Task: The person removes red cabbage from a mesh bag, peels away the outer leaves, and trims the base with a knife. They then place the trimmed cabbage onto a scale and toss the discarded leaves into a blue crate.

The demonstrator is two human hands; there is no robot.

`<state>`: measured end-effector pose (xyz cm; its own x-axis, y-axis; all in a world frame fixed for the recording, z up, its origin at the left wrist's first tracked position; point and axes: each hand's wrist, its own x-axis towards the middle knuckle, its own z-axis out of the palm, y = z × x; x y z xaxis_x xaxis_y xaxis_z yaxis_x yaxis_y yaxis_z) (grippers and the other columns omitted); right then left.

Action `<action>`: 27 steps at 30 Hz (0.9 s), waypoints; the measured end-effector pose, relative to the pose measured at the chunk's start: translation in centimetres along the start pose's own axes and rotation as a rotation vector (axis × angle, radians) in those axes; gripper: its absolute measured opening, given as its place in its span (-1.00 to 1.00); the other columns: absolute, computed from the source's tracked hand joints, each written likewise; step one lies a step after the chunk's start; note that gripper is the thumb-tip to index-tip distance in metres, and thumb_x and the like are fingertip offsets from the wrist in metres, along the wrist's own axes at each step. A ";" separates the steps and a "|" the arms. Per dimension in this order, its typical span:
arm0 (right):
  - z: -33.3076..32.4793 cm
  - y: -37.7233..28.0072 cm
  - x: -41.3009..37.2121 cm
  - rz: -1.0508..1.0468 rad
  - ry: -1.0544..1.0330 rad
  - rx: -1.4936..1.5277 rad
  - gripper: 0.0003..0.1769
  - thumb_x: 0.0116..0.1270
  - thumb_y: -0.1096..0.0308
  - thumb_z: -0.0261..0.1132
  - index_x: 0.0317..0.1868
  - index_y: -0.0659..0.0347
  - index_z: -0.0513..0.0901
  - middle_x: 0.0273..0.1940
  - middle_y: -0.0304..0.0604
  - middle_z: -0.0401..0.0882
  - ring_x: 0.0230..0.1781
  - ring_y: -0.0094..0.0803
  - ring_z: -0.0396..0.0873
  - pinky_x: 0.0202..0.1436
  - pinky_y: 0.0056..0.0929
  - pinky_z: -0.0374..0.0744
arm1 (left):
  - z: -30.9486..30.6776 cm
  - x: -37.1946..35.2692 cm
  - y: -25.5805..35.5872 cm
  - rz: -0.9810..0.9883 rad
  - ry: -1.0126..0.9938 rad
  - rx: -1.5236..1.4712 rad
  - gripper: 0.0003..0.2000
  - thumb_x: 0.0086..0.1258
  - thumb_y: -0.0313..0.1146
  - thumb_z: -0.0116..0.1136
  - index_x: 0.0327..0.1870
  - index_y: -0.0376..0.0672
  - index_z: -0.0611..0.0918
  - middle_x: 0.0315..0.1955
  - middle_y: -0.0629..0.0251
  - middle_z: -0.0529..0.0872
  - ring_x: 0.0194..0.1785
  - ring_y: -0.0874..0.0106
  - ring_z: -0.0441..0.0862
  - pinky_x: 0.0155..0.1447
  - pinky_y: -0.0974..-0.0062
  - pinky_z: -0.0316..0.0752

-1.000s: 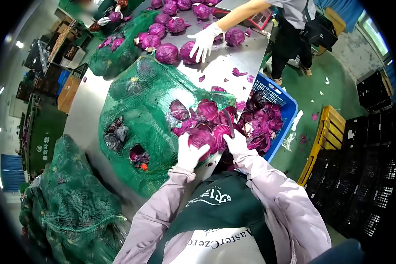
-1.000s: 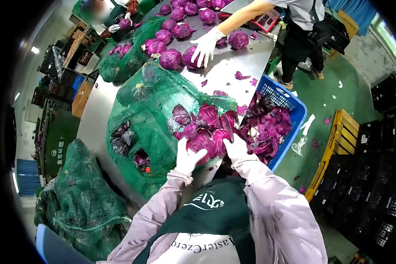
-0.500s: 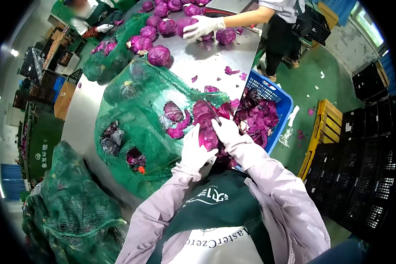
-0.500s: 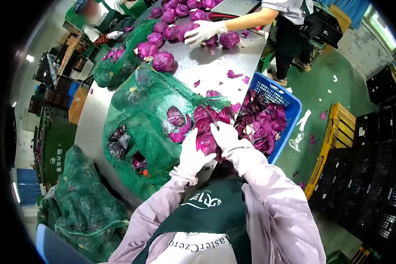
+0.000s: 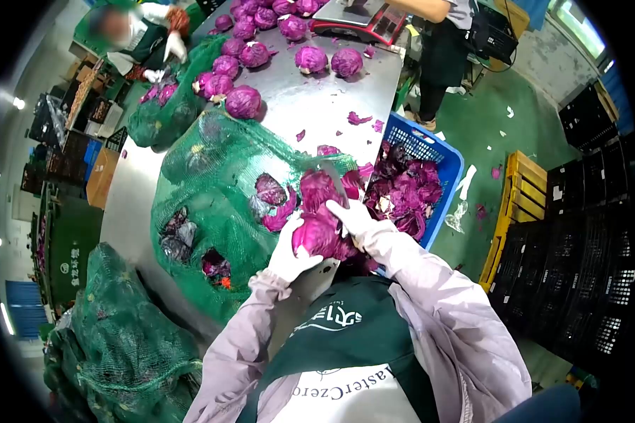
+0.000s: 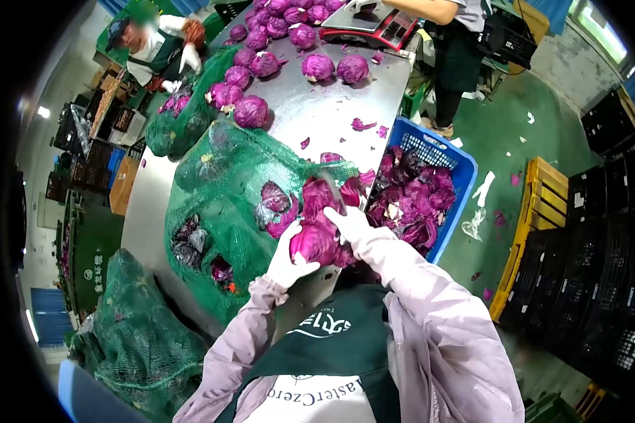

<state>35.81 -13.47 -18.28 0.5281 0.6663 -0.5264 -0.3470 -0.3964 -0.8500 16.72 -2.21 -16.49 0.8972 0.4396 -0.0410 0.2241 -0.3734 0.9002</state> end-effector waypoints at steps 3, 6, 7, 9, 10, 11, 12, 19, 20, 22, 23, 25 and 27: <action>2.1 0.3 -2.5 -0.394 0.195 -0.475 -0.64 0.21 0.07 0.33 -0.17 0.17 0.58 -0.44 0.01 0.63 -0.43 -0.09 0.63 -0.29 -0.19 0.58 | -0.9 -0.8 0.1 -0.052 0.013 0.123 -0.02 -0.18 -0.22 0.61 0.33 -0.21 0.26 0.27 0.04 0.30 0.34 0.17 0.29 0.39 0.33 0.24; 3.7 2.8 -3.8 -0.457 0.306 -0.581 -0.52 0.14 0.23 0.26 0.11 0.08 0.46 -0.36 0.04 0.65 -0.34 0.02 0.64 -0.22 -0.10 0.58 | 1.4 -0.2 2.4 -0.049 0.183 0.374 -0.04 -0.17 -0.10 0.60 0.31 -0.23 0.30 0.20 -0.01 0.38 0.29 0.12 0.35 0.38 0.28 0.28; 3.4 3.2 -3.6 -0.385 0.269 -0.590 -0.54 0.13 0.24 0.26 0.09 0.06 0.49 -0.35 0.02 0.66 -0.33 0.02 0.65 -0.20 -0.10 0.58 | 1.9 0.4 3.1 -0.037 0.233 0.383 -0.11 -0.14 -0.09 0.58 0.27 -0.23 0.38 0.15 0.00 0.45 0.25 0.12 0.41 0.36 0.27 0.31; 3.1 2.9 -3.2 -0.350 0.291 -0.605 -0.58 0.13 0.25 0.23 0.04 0.07 0.50 -0.40 0.01 0.63 -0.33 0.00 0.65 -0.27 -0.09 0.58 | 2.5 0.8 3.0 -0.060 0.277 0.314 -0.20 -0.10 -0.24 0.59 0.24 -0.21 0.43 0.13 0.06 0.48 0.23 0.19 0.44 0.33 0.31 0.33; 2.8 2.1 -3.8 -0.401 0.278 -0.624 -0.54 0.13 0.29 0.19 0.10 0.06 0.50 -0.27 0.03 0.65 -0.26 -0.01 0.65 -0.13 -0.11 0.58 | 2.6 0.8 2.6 -0.033 0.294 0.231 -0.26 -0.10 -0.27 0.58 0.17 -0.26 0.48 0.09 0.09 0.50 0.20 0.21 0.45 0.33 0.29 0.32; 3.3 3.0 -2.7 -0.393 0.246 -0.637 -0.56 0.15 0.29 0.19 0.08 0.08 0.50 -0.31 0.00 0.64 -0.27 -0.03 0.65 -0.19 -0.10 0.58 | 2.0 0.6 0.3 -0.027 0.285 0.199 -0.27 -0.10 -0.31 0.58 0.16 -0.27 0.48 0.08 0.11 0.49 0.21 0.23 0.44 0.33 0.30 0.32; 3.5 2.6 -2.8 -0.391 0.251 -0.728 -0.60 0.15 0.29 0.20 0.04 0.08 0.50 -0.38 -0.03 0.61 -0.32 -0.05 0.65 -0.29 -0.08 0.57 | 1.7 0.7 0.8 -0.097 0.265 0.070 -0.29 -0.07 -0.32 0.57 0.17 -0.27 0.48 0.09 0.11 0.49 0.20 0.25 0.44 0.32 0.31 0.31; 3.1 9.0 0.1 -0.726 0.580 -0.658 -0.51 0.15 0.27 0.23 0.12 0.15 0.47 -0.43 -0.09 0.66 -0.46 -0.11 0.65 -0.42 -0.18 0.59 | 2.1 1.9 0.1 -0.133 0.067 0.020 -0.34 0.00 -0.38 0.50 0.19 -0.24 0.48 0.13 0.18 0.48 0.20 0.30 0.42 0.35 0.36 0.24; 2.1 8.9 -0.6 -0.656 0.608 -0.632 -0.52 0.14 0.26 0.23 0.10 0.15 0.47 -0.45 -0.09 0.64 -0.49 -0.11 0.64 -0.44 -0.17 0.58 | 2.9 2.5 -0.2 -0.071 0.040 0.044 -0.35 0.00 -0.39 0.50 0.19 -0.23 0.48 0.12 0.20 0.48 0.22 0.30 0.40 0.37 0.36 0.23; -0.8 7.6 -3.0 -0.533 0.604 -0.621 -0.57 0.12 0.25 0.24 0.03 0.15 0.46 -0.49 -0.07 0.62 -0.55 -0.10 0.62 -0.48 -0.16 0.57 | 4.7 3.6 1.1 -0.059 -0.029 0.011 -0.36 0.01 -0.40 0.49 0.19 -0.23 0.48 0.13 0.20 0.47 0.24 0.30 0.39 0.37 0.35 0.21; -2.2 7.1 -4.1 -0.483 0.620 -0.622 -0.59 0.13 0.26 0.23 0.01 0.15 0.44 -0.51 -0.07 0.61 -0.53 -0.09 0.63 -0.48 -0.16 0.57 | 5.6 4.2 2.0 -0.044 -0.072 0.013 -0.36 0.01 -0.40 0.48 0.19 -0.23 0.48 0.13 0.20 0.47 0.23 0.30 0.39 0.37 0.34 0.21; -3.4 9.0 -3.7 -0.570 0.787 -0.617 -0.56 0.13 0.27 0.24 0.03 0.15 0.41 -0.48 -0.06 0.63 -0.48 -0.08 0.65 -0.46 -0.15 0.58 | 7.0 5.8 1.1 0.057 -0.167 -0.041 -0.37 0.02 -0.43 0.47 0.19 -0.22 0.48 0.13 0.16 0.47 0.22 0.28 0.39 0.37 0.33 0.22; -6.2 5.0 -8.1 -0.210 0.602 -0.636 -0.40 0.12 0.26 0.29 0.20 0.19 0.39 -0.28 0.03 0.65 -0.33 -0.06 0.65 -0.27 -0.21 0.63 | 8.7 6.8 2.5 0.030 -0.212 -0.054 -0.37 0.01 -0.44 0.47 0.19 -0.21 0.48 0.13 0.14 0.48 0.21 0.26 0.40 0.37 0.31 0.22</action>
<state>34.64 -24.79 -18.45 0.9108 0.3920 -0.1293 0.2027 -0.6976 -0.6872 26.64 -7.23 -18.29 0.9643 0.2456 -0.0991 0.1808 -0.3371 0.9239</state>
